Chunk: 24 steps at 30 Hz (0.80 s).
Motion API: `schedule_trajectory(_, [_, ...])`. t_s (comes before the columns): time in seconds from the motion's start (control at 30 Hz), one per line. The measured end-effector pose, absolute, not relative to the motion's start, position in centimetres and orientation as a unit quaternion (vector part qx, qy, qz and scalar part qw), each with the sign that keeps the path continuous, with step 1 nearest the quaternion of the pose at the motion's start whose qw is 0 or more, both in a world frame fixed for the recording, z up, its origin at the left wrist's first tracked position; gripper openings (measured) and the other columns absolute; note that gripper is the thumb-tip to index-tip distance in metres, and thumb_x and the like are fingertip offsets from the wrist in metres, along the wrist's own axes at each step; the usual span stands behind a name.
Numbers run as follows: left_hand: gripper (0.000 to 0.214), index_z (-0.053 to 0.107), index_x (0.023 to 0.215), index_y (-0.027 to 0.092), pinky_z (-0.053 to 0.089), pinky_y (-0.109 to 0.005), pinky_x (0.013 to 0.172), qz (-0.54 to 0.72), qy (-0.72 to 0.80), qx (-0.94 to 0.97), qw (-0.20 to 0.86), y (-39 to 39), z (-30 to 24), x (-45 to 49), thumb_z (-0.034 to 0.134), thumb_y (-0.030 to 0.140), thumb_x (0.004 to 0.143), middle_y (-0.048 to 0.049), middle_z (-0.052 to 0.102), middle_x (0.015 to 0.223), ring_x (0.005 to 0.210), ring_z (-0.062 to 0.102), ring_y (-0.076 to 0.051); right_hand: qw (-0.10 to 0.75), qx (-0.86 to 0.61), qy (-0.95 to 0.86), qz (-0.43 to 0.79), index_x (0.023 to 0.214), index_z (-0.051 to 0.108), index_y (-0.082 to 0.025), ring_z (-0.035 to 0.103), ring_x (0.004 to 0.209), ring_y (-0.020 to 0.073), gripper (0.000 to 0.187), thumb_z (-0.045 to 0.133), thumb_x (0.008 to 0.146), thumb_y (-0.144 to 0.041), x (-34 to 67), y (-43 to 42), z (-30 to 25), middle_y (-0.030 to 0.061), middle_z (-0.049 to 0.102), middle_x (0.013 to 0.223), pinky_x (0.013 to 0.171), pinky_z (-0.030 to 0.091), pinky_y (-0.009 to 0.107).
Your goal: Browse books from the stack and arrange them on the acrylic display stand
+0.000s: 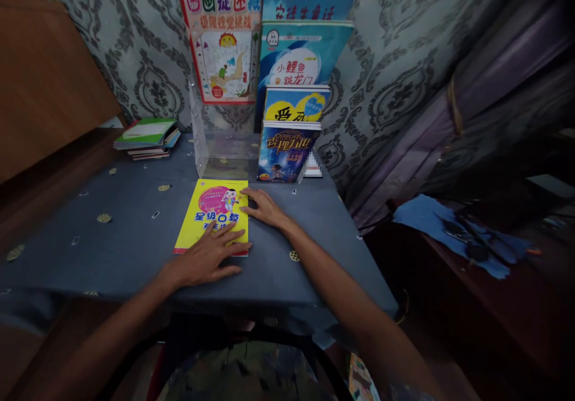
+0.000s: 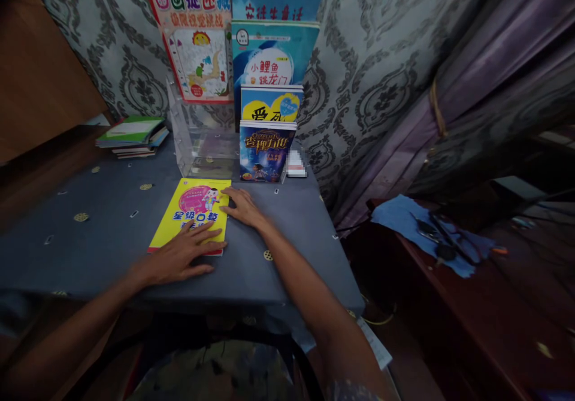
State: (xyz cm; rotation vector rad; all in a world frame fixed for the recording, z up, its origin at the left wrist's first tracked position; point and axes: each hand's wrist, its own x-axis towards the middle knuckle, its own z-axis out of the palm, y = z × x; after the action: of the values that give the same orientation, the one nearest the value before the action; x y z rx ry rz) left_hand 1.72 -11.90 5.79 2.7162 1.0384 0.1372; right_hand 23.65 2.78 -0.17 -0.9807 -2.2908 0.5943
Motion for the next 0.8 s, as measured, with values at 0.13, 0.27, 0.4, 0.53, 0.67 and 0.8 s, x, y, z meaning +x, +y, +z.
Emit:
schedule_trajectory(0.13, [0.046, 0.055, 0.138, 0.033, 0.017, -0.061, 0.12, 0.045, 0.368, 0.921, 0.119, -12.8, 6.3, 1.8, 0.045, 0.056, 0.099, -0.006, 0.052, 0.148, 0.146, 0.035, -0.031, 0.307, -0.375, -0.851, 0.201, 0.131, 0.061, -0.021, 0.056, 0.128, 0.0256, 0.044, 0.067, 0.09, -0.032, 23.6, 2.4, 0.0, 0.0117, 0.064, 0.134, 0.109, 0.042, 0.046])
schedule_trajectory(0.27, [0.035, 0.067, 0.115, 0.027, 0.027, -0.053, 0.119, 0.062, 0.37, 0.919, 0.122, -14.3, 7.1, 0.8, 0.046, 0.051, 0.1, -0.0067, 0.062, 0.132, 0.14, 0.043, -0.028, 0.317, -0.373, -0.852, 0.183, 0.128, 0.064, -0.021, 0.058, 0.123, 0.0265, 0.039, 0.066, 0.09, -0.031, 23.7, 2.1, 0.4, 0.0115, 0.068, 0.127, 0.106, 0.045, 0.045])
schedule_trajectory(0.4, [0.036, 0.069, 0.092, 0.023, 0.038, -0.048, 0.112, 0.071, 0.395, 0.912, 0.082, -15.6, 6.8, -1.3, 0.045, 0.048, 0.1, -0.0072, 0.066, 0.113, 0.121, 0.056, -0.026, 0.299, -0.369, -0.859, 0.192, 0.127, 0.067, -0.024, 0.062, 0.114, 0.0259, 0.037, 0.062, 0.091, -0.024, 23.7, 1.6, 1.2, 0.0094, 0.071, 0.122, 0.101, 0.048, 0.044])
schedule_trajectory(0.53, [0.044, 0.068, 0.078, 0.02, 0.044, -0.051, 0.102, 0.05, 0.446, 0.894, -0.011, -15.6, 5.6, -2.8, 0.039, 0.042, 0.102, -0.0089, 0.068, 0.096, 0.094, 0.065, -0.025, 0.296, -0.36, -0.863, 0.196, 0.119, 0.072, -0.021, 0.067, 0.098, 0.0236, 0.031, 0.058, 0.092, -0.023, 23.1, 0.8, 1.9, 0.0089, 0.076, 0.107, 0.09, 0.051, 0.039])
schedule_trajectory(0.67, [0.039, 0.066, 0.087, 0.02, 0.042, -0.054, 0.102, 0.041, 0.487, 0.87, -0.062, -14.7, 5.6, -3.4, 0.032, 0.032, 0.103, -0.0087, 0.068, 0.089, 0.087, 0.066, -0.025, 0.299, -0.362, -0.862, 0.189, 0.112, 0.075, -0.019, 0.068, 0.093, 0.0225, 0.026, 0.058, 0.092, -0.023, 22.4, -0.1, 2.4, 0.0088, 0.077, 0.1, 0.086, 0.051, 0.036])
schedule_trajectory(0.8, [0.031, 0.061, 0.112, 0.023, 0.042, -0.052, 0.102, 0.021, 0.515, 0.852, -0.087, -13.6, 6.5, -4.3, 0.033, 0.02, 0.099, -0.01, 0.069, 0.111, 0.1, 0.066, -0.027, 0.294, -0.367, -0.861, 0.192, 0.111, 0.075, -0.019, 0.069, 0.09, 0.0218, 0.026, 0.059, 0.091, -0.022, 21.9, -0.6, 2.8, 0.008, 0.077, 0.096, 0.082, 0.051, 0.033])
